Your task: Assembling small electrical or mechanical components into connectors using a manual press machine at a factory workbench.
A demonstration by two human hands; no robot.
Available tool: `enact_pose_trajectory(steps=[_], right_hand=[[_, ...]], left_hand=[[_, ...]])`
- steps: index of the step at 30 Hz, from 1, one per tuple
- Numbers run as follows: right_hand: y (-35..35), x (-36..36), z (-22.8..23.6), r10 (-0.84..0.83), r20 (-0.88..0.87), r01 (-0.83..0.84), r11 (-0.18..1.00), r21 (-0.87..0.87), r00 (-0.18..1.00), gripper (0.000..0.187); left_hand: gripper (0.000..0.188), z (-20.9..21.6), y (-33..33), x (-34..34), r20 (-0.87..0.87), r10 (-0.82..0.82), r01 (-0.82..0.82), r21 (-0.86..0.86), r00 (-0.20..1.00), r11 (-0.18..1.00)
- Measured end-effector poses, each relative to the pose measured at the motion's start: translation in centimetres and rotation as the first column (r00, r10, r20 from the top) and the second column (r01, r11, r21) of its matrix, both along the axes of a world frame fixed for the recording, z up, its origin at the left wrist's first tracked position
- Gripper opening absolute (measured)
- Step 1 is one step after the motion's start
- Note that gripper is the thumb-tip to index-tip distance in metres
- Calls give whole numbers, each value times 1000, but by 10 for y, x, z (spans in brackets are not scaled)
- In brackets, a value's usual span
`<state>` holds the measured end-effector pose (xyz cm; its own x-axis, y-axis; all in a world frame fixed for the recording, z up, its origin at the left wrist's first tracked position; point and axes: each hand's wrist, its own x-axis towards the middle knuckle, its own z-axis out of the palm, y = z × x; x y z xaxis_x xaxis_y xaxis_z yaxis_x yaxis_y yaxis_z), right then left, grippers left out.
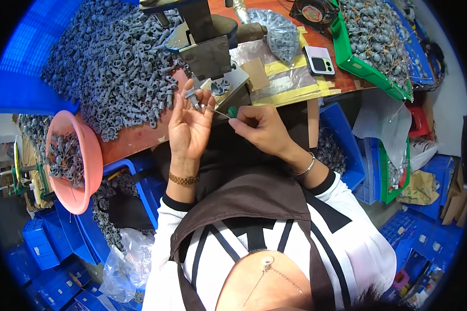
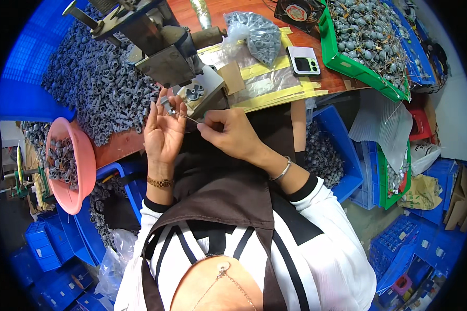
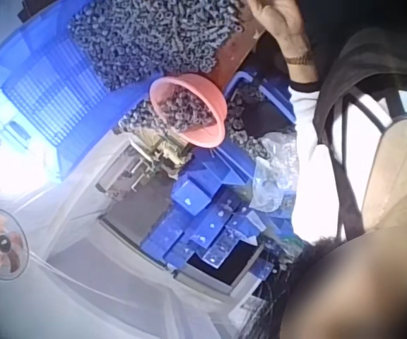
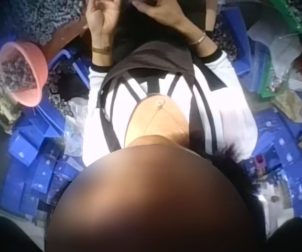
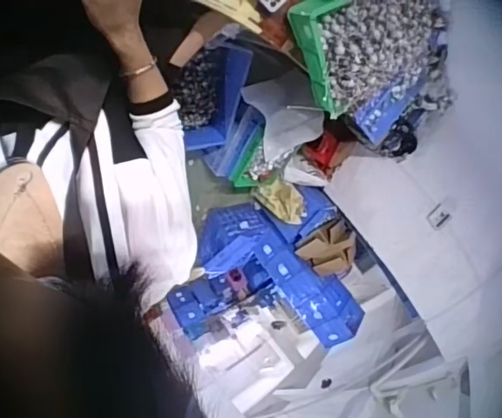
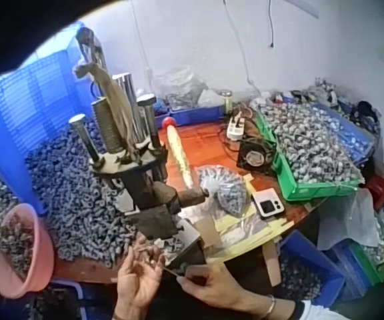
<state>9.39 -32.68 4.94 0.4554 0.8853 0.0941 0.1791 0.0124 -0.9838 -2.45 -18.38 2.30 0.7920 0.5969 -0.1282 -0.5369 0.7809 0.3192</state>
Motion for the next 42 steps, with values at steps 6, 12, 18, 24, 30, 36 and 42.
enact_pose_trajectory(steps=[6, 12, 18, 24, 30, 36, 42], right_hand=[[4, -5, 3, -20, 2, 20, 1000, -5, 1000, 27], [7, -10, -1, 14, -86, -15, 1000, -6, 996, 26], [8, -13, -7, 87, -163, -85, 996, 16, 983, 21], [0, -7, 4, 101, -282, -95, 995, 37, 954, 18], [-5, -2, 4, 144, -565, -193, 981, -28, 812, 22], [-2, 13, 2, 95, -648, -97, 995, 33, 756, 23], [11, 20, -6, -65, -85, 68, 997, 30, 994, 7]], left_hand=[[35, -6, -11, 3, 18, 11, -13, 140, 1000, 990], [39, 4, -22, 4, -90, 9, 29, 416, 996, 909], [37, 10, -47, 0, -57, 25, -3, 355, 998, 935], [33, 21, -42, -1, -45, 101, -74, 414, 994, 907], [28, 28, -47, -11, -139, 339, 34, 954, 931, 298], [17, 32, -38, -18, 93, 524, -96, 995, 847, -22], [20, 17, -23, -13, -160, 769, -377, 798, 618, 470]])
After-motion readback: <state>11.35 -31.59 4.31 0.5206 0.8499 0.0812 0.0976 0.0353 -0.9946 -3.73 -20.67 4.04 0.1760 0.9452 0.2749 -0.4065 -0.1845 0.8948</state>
